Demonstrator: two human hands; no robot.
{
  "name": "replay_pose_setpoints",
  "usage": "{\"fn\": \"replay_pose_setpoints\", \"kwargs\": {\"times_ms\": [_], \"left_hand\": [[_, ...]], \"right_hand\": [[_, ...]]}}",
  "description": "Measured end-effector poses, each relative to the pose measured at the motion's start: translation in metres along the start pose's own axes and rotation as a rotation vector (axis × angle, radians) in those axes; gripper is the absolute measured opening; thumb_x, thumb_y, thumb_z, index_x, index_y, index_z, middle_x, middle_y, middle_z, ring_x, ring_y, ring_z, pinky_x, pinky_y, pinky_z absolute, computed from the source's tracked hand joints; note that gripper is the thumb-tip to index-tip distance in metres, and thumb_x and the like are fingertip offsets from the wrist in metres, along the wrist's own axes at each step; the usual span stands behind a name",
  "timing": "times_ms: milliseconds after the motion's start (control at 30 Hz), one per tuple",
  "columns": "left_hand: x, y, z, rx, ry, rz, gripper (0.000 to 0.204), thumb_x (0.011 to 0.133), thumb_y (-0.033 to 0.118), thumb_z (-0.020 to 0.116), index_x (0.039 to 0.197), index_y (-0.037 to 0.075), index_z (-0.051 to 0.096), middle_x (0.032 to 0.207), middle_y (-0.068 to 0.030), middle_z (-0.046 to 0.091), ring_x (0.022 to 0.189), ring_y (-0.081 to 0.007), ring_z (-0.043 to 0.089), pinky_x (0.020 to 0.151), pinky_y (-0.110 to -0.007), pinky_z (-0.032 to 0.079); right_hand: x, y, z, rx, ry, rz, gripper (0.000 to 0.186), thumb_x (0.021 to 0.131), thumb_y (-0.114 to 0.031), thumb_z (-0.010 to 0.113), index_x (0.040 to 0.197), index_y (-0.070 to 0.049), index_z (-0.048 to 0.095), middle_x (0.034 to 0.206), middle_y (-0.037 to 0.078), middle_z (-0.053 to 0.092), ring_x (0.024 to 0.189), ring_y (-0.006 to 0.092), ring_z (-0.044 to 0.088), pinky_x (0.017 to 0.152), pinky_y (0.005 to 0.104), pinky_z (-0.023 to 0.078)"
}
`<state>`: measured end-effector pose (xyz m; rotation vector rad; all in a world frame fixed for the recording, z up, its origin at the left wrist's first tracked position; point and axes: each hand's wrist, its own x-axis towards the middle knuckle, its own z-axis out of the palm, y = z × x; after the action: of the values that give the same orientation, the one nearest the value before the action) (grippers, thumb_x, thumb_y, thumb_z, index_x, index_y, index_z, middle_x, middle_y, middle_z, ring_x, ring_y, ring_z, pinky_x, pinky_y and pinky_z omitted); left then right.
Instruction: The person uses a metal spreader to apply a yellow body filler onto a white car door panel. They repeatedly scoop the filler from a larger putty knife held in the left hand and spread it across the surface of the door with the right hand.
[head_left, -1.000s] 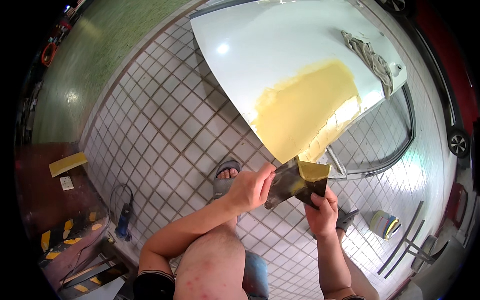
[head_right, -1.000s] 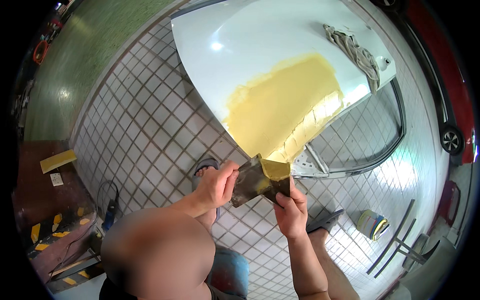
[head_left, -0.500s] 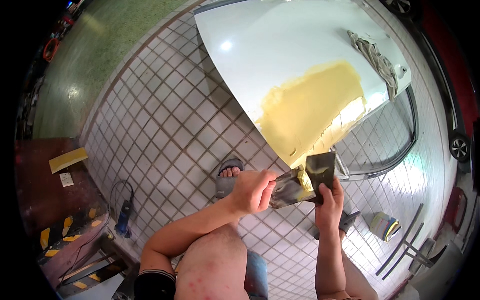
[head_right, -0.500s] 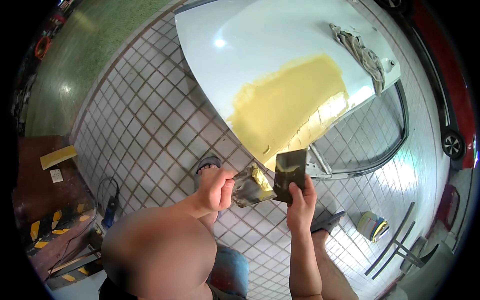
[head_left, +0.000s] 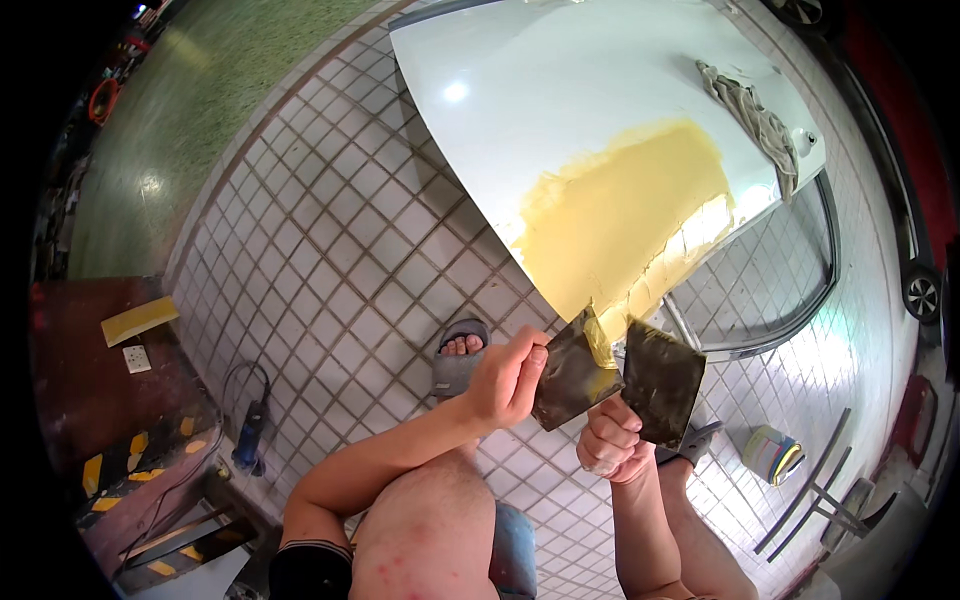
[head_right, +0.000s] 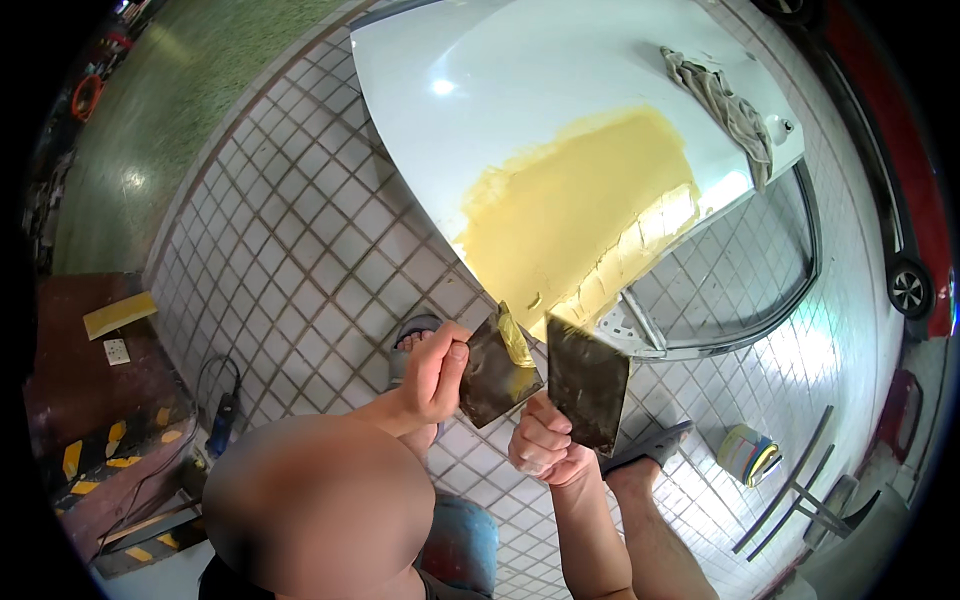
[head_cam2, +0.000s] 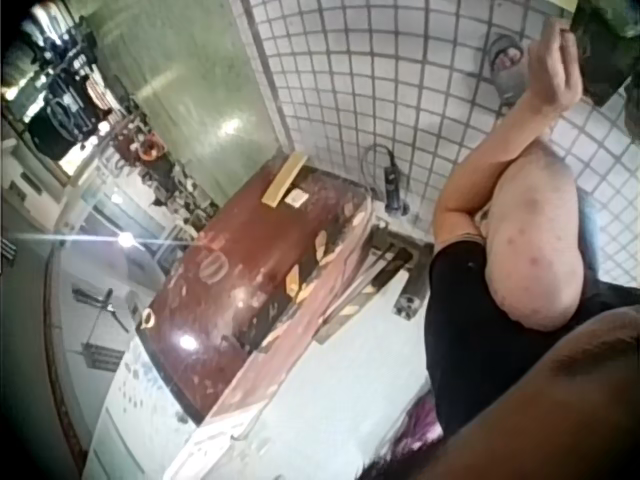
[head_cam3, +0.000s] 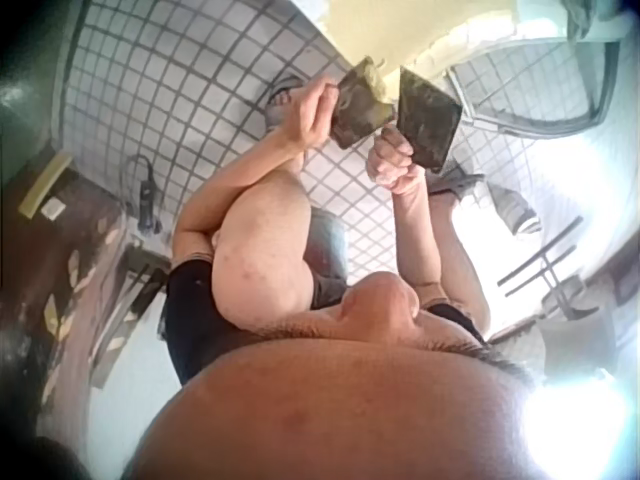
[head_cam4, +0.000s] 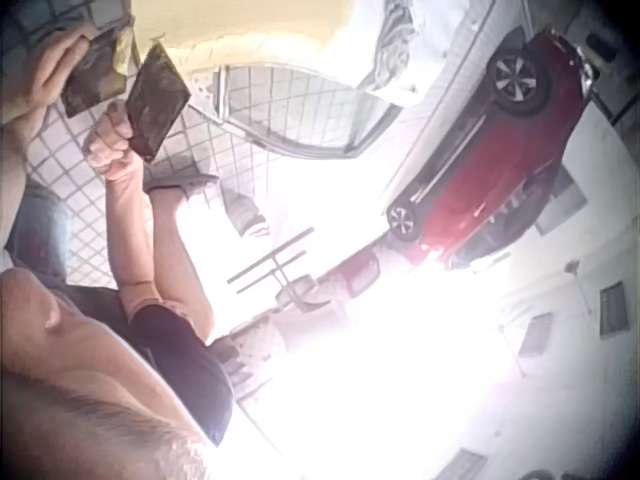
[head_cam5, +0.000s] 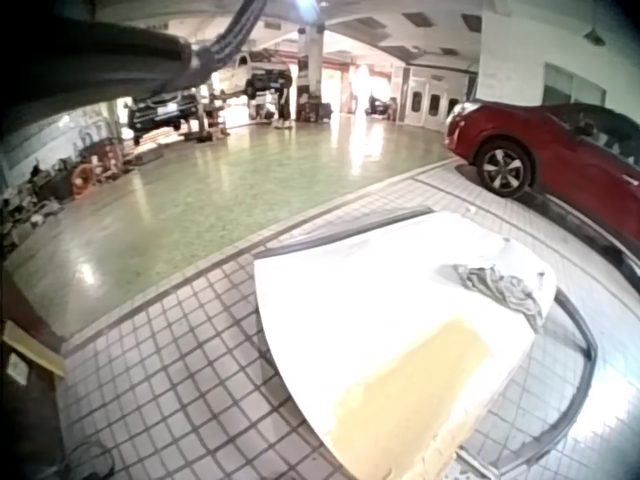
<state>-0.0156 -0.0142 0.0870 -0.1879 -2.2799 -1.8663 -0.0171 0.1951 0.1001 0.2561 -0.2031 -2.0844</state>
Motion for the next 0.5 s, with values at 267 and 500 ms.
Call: {"fn": "replay_pose_setpoints", "kwargs": {"times_ms": [267,500], "left_hand": [[-0.001,0.002,-0.008,0.105,0.032,0.052,0.006,0.097,0.002,0.045,0.097,-0.001,0.05,0.06,-0.0112,0.051,0.047,-0.0277,0.052,0.046,-0.035,0.039],[-0.008,-0.006,-0.012,0.016,0.103,-0.009,0.007,0.096,0.002,0.045,0.098,0.0,0.051,0.059,-0.0107,0.051,0.047,-0.0275,0.051,0.046,-0.036,0.037]], "right_hand": [[0.0,-0.002,-0.003,-0.02,0.175,0.138,0.035,0.097,-0.027,0.055,0.065,-0.016,0.045,0.05,-0.008,0.037,0.039,0.0037,0.028,0.037,0.0217,0.02],[0.019,0.008,-0.002,-0.831,1.096,-0.469,0.037,0.103,-0.035,0.052,0.086,-0.003,0.059,0.069,0.004,0.058,0.052,0.0115,0.052,0.044,0.0233,0.038]]}}
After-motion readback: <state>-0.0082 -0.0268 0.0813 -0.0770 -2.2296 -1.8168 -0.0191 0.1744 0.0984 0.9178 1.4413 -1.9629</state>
